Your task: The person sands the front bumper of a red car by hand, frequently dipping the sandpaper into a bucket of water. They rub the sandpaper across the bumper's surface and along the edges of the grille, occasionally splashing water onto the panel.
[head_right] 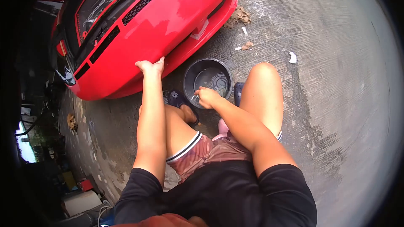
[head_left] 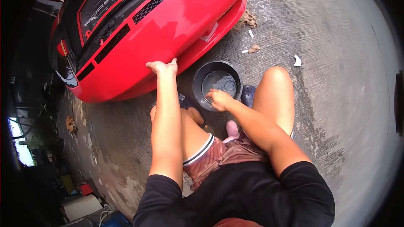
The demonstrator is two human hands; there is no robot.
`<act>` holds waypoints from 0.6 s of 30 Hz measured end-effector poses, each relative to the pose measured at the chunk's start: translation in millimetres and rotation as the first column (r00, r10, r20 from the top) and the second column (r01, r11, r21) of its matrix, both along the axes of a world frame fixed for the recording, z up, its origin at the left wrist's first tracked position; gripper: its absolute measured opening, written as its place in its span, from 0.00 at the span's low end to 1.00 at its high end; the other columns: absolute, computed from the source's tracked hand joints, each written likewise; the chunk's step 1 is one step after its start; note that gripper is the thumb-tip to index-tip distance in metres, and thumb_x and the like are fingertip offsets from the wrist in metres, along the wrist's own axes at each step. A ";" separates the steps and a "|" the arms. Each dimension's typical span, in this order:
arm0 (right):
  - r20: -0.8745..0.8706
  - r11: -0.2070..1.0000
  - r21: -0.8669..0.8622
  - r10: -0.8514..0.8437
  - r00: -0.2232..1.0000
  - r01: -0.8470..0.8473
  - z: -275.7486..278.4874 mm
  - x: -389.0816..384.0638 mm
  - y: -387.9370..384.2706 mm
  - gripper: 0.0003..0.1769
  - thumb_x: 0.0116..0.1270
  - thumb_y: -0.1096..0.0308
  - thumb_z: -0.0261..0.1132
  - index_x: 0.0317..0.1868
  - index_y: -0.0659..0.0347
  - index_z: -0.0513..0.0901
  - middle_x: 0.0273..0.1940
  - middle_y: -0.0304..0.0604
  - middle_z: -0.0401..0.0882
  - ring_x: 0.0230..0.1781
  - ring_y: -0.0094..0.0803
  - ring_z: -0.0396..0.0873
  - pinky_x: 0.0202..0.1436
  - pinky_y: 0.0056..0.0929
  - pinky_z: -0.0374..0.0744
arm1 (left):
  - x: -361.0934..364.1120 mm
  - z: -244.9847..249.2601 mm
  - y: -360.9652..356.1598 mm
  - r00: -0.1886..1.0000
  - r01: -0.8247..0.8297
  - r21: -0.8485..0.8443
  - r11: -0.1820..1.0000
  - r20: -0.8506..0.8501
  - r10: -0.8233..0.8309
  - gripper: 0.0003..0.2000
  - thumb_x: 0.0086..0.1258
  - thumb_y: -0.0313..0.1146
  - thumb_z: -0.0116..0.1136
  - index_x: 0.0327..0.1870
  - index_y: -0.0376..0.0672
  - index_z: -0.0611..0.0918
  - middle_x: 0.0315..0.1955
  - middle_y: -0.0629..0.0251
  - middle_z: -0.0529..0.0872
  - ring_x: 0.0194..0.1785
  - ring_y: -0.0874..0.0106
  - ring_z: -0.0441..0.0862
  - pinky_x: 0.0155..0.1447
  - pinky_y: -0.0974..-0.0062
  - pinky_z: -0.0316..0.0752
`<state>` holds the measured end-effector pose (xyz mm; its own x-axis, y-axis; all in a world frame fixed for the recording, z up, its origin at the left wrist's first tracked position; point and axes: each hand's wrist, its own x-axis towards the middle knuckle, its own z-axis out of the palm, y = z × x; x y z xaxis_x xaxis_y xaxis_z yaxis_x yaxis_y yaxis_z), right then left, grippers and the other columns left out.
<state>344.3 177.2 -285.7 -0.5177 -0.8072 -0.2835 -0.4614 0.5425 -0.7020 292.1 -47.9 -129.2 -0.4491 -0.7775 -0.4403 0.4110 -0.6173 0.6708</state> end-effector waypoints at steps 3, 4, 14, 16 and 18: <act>-0.010 0.998 -0.021 0.054 0.998 -0.055 -31.8 -2.0 -4.3 0.26 0.66 0.69 0.61 0.64 0.51 0.89 0.74 0.57 0.77 0.75 0.53 0.76 0.77 0.48 0.76 | -15.8 0.5 36.6 0.915 0.391 0.144 0.909 -0.172 -0.366 0.47 0.84 0.70 0.36 0.87 0.36 0.52 0.86 0.42 0.53 0.88 0.47 0.55 0.87 0.45 0.59; 0.019 0.999 0.023 0.046 0.999 -0.047 -24.8 -2.4 1.0 0.25 0.65 0.69 0.62 0.63 0.52 0.90 0.73 0.55 0.79 0.75 0.52 0.76 0.76 0.48 0.77 | -15.4 -3.7 46.9 0.878 0.474 0.125 0.872 -0.150 -0.455 0.49 0.84 0.69 0.42 0.87 0.33 0.48 0.86 0.38 0.53 0.88 0.46 0.55 0.86 0.48 0.62; 0.045 0.997 0.039 -0.072 0.996 0.071 -24.7 -25.1 -6.6 0.22 0.66 0.70 0.64 0.60 0.54 0.89 0.65 0.54 0.81 0.68 0.54 0.80 0.70 0.50 0.82 | 124.6 212.8 90.6 0.987 -0.147 -0.989 -0.010 -0.146 -0.073 0.14 0.89 0.32 0.50 0.63 0.30 0.81 0.63 0.52 0.85 0.68 0.62 0.83 0.71 0.60 0.76; 0.068 0.997 0.018 -0.076 0.995 0.075 -32.2 -21.0 -13.2 0.23 0.65 0.69 0.66 0.61 0.53 0.89 0.66 0.53 0.81 0.69 0.53 0.80 0.69 0.51 0.83 | 158.7 278.0 114.7 0.906 -0.375 -0.878 -0.298 -0.279 -0.319 0.14 0.88 0.31 0.51 0.62 0.30 0.81 0.62 0.52 0.85 0.68 0.62 0.83 0.71 0.60 0.76; 0.074 0.997 0.071 -0.043 0.996 0.038 -39.1 -17.5 -16.2 0.24 0.64 0.69 0.66 0.61 0.52 0.89 0.66 0.52 0.81 0.68 0.52 0.80 0.69 0.51 0.83 | 184.1 296.9 137.7 0.852 -0.457 -0.721 -0.521 -0.188 -0.488 0.13 0.88 0.31 0.51 0.61 0.31 0.81 0.62 0.52 0.85 0.68 0.63 0.83 0.71 0.60 0.76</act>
<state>326.8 161.1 -324.8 -0.5244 -0.7631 -0.3776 -0.3853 0.6082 -0.6940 476.2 89.9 167.8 -0.1391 0.3159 0.9386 0.8030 0.5906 -0.0798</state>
